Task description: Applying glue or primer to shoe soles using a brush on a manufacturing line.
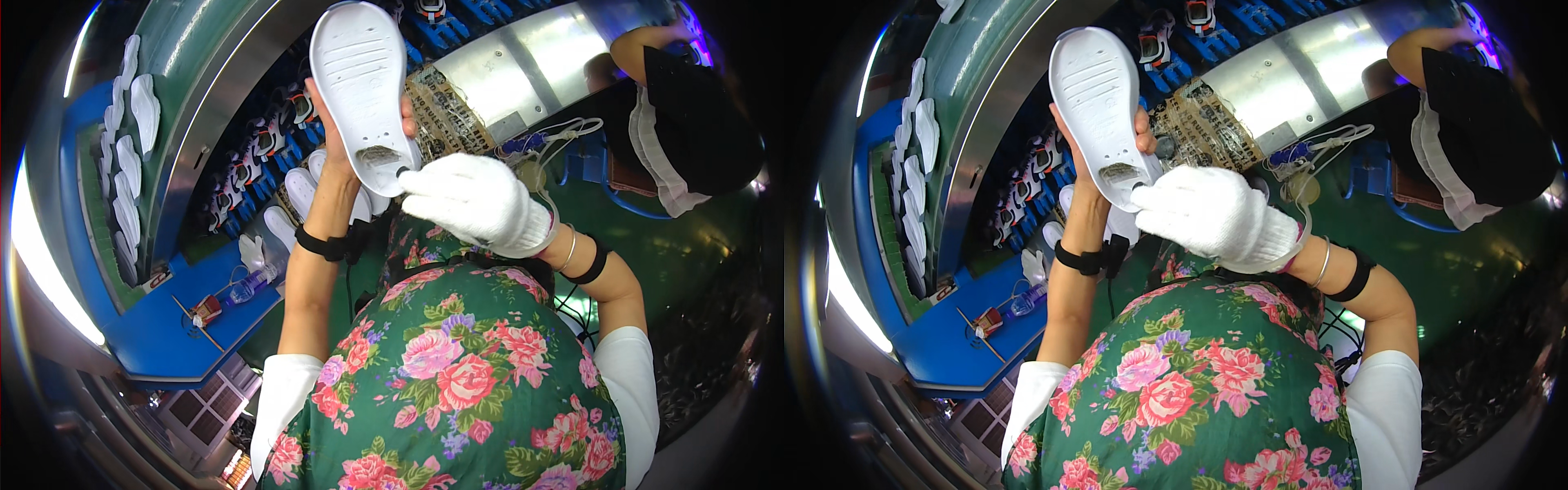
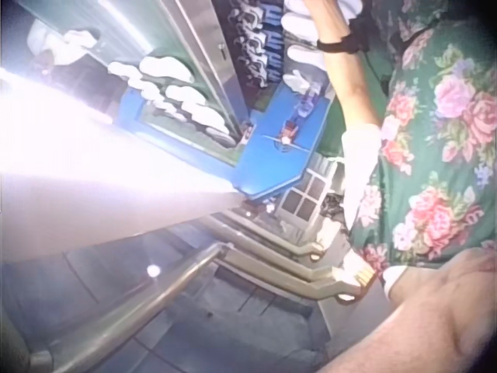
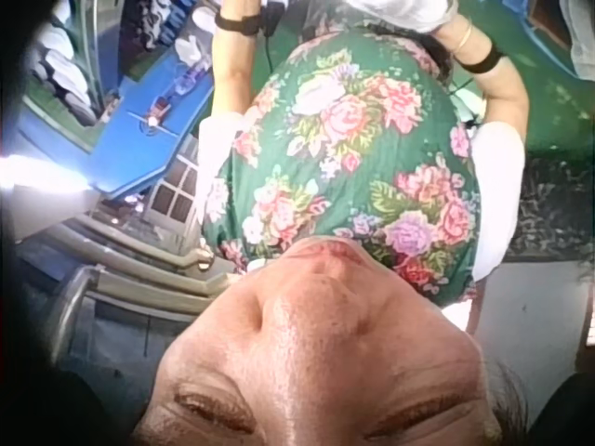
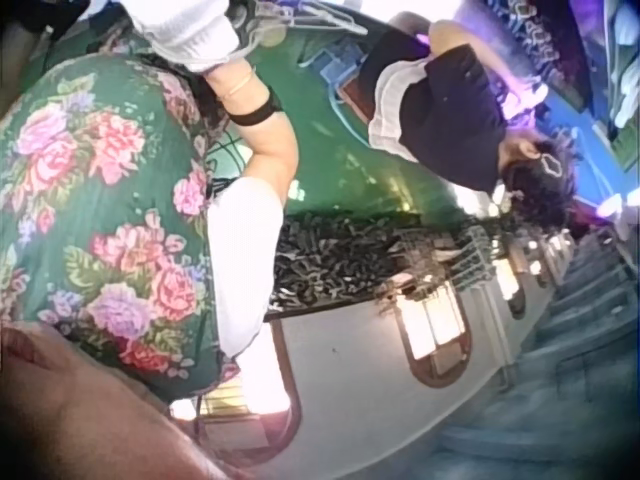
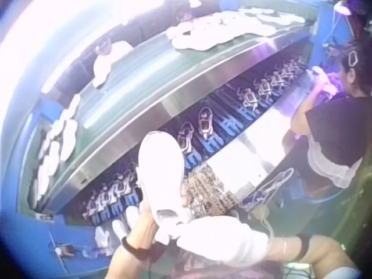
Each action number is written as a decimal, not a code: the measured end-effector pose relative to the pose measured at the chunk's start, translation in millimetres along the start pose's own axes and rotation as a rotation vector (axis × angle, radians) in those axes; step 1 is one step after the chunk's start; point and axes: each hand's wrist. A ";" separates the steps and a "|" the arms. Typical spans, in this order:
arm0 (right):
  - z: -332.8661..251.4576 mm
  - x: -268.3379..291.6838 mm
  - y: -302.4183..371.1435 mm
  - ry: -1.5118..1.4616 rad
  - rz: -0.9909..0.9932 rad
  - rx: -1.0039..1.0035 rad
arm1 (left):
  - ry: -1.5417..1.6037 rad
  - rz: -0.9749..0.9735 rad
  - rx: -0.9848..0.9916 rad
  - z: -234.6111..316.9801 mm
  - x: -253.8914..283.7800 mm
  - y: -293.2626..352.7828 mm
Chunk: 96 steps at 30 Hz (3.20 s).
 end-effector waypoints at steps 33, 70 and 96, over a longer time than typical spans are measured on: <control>3.2 41.9 -11.0 -0.043 0.209 -0.280 | 0.565 -0.120 0.125 -35.6 -12.7 31.2; 4.5 49.6 -26.0 -0.260 0.311 -0.254 | 0.313 0.003 -0.125 -69.8 -50.8 3.0; 16.0 45.3 -7.8 -0.025 0.096 -0.016 | 0.483 -0.052 -0.135 -36.7 -49.3 -32.9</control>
Point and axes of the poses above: each hand's wrist, its own y-axis away from the middle knuckle, its own x-axis out of the back of the hand, z = x × y, and after that the axes turned 9 degrees about -y, right-handed
